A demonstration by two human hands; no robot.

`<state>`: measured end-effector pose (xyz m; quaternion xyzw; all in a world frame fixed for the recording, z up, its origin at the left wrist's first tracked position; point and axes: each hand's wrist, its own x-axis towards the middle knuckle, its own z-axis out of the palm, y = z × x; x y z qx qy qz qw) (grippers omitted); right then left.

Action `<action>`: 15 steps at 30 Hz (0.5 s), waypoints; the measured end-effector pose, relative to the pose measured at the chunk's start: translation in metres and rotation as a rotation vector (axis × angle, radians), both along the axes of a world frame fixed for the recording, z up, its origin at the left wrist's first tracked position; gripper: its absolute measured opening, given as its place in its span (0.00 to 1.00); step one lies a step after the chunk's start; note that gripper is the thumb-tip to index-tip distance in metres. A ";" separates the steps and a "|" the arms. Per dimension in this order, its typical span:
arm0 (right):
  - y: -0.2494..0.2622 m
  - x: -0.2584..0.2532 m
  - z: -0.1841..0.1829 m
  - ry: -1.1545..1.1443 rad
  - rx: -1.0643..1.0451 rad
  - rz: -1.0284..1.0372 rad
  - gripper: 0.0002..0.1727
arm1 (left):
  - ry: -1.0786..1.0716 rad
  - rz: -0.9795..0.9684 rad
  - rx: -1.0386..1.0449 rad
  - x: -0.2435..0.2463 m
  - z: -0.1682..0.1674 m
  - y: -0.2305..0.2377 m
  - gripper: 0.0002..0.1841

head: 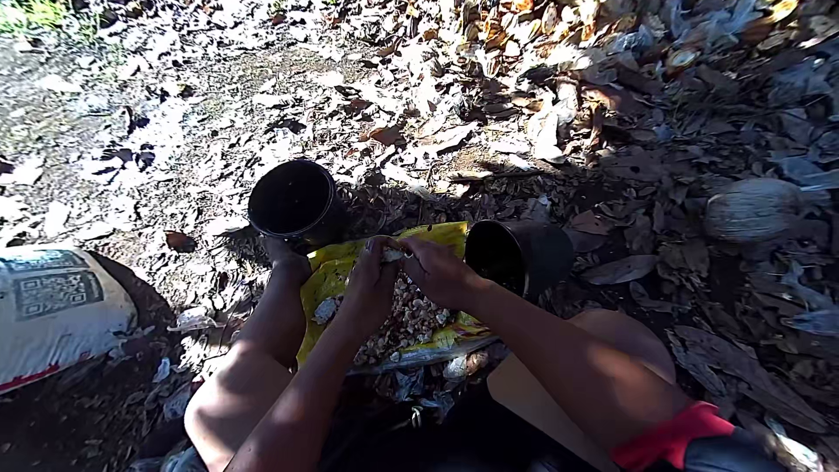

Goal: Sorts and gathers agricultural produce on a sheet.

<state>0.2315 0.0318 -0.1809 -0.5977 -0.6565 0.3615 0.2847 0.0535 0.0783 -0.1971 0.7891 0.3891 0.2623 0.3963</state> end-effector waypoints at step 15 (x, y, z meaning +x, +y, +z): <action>-0.005 -0.010 0.006 -0.017 0.043 -0.113 0.15 | -0.108 0.013 -0.021 0.016 -0.003 -0.009 0.14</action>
